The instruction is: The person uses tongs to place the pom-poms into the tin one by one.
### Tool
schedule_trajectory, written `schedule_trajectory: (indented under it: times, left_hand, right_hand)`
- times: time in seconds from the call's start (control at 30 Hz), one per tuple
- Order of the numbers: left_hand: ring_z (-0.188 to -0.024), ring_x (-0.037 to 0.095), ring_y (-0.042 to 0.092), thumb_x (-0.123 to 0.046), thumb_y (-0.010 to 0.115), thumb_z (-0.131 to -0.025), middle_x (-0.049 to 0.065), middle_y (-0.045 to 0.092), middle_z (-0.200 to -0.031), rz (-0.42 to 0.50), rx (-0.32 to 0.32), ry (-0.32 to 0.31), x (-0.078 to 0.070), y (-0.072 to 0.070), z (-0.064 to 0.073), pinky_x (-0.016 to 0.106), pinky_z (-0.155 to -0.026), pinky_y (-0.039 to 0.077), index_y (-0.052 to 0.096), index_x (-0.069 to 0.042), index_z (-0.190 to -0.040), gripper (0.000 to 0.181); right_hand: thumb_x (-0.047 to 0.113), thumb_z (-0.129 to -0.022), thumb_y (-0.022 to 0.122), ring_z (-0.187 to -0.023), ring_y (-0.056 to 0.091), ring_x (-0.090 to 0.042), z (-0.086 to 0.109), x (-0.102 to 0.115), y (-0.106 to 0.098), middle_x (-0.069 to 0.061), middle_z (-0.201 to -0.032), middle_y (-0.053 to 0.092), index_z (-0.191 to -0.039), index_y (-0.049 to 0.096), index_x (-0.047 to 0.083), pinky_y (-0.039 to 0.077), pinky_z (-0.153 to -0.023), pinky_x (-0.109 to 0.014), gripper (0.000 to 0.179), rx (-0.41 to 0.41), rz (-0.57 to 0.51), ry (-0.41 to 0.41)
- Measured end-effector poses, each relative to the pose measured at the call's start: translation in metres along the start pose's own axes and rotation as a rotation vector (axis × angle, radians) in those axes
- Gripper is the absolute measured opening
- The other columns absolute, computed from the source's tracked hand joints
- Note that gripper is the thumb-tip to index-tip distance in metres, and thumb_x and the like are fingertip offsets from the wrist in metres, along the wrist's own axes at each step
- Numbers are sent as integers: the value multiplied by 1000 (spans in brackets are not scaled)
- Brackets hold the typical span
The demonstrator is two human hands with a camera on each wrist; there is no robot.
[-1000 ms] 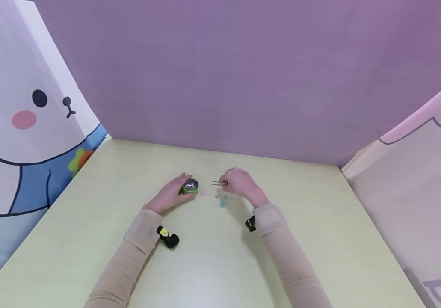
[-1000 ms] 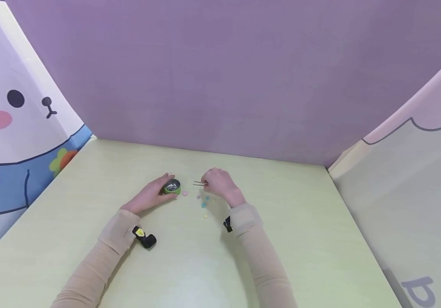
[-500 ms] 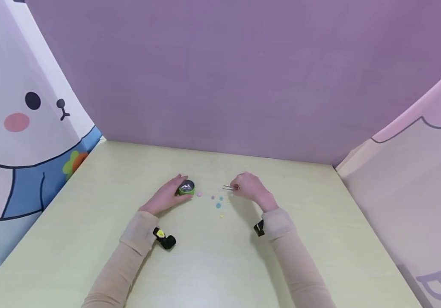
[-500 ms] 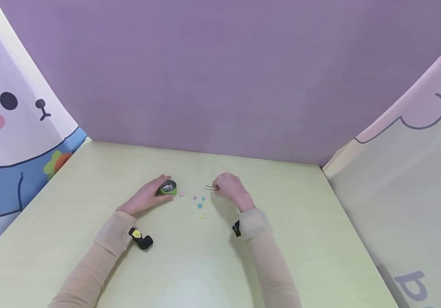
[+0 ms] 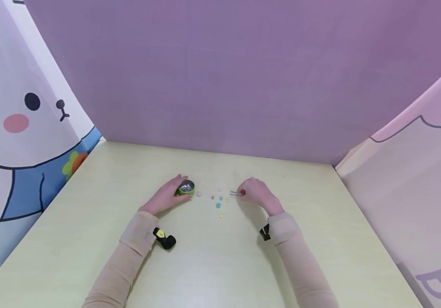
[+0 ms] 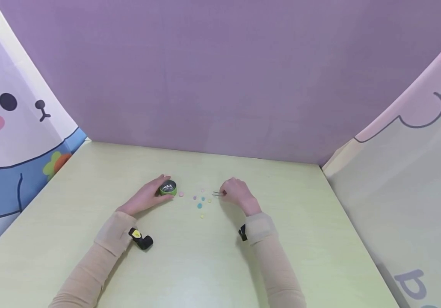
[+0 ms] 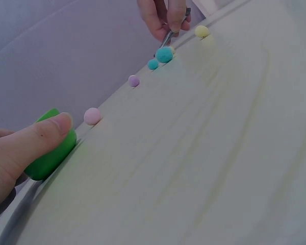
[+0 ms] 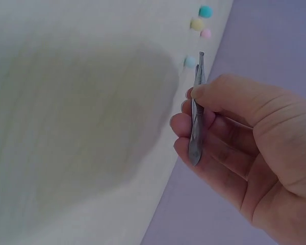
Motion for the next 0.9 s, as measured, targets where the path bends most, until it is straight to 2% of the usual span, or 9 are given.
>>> schedule_trajectory:
  times: [0.1,0.23,0.33,0.67,0.9]
  left_hand:
    - [-143,47,36,-43,70,-90,30,30,-157,-11,-8,8,0,0,0,62,-118,32,37,-4,-151,80]
    - [-143,48,36,-43,70,-90,30,30,-157,-17,-11,14,-1,0,0,62,-117,33,37,-3,-151,79]
    - [-143,47,36,-43,71,-90,30,30,-157,-13,-9,11,-2,0,0,61,-118,32,37,-4,-151,80]
    - [-142,48,37,-41,71,-90,31,31,-156,-8,-13,15,-4,-2,1,61,-118,33,37,-3,-150,79]
    - [-141,49,38,-42,70,-90,31,32,-156,-10,-23,28,-3,-2,1,62,-116,34,38,-3,-150,79]
  right_hand:
    - [0,-88,65,-56,27,-9,1,-1,2,5,-58,36,-63,60,9,21,-54,-19,27,17,9,16]
    - [3,-88,69,-57,35,-9,3,-2,2,4,-62,52,-76,74,9,26,-53,-18,15,21,17,34]
    - [5,-88,70,-58,38,-9,4,-3,2,3,-67,60,-82,79,11,27,-53,-18,12,19,19,44]
    - [2,-88,68,-57,31,-10,4,-1,1,4,-60,46,-70,69,8,23,-53,-19,19,0,7,27]
    - [2,-88,69,-58,37,-9,3,-2,3,2,-65,58,-78,76,10,27,-54,-18,14,12,8,33]
Point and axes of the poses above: each hand's wrist, its own z-axis away from the middle knuckle, its own y-axis out of the palm, x = y × z, the point moved 8 cm from there along -z, towards the middle knuckle
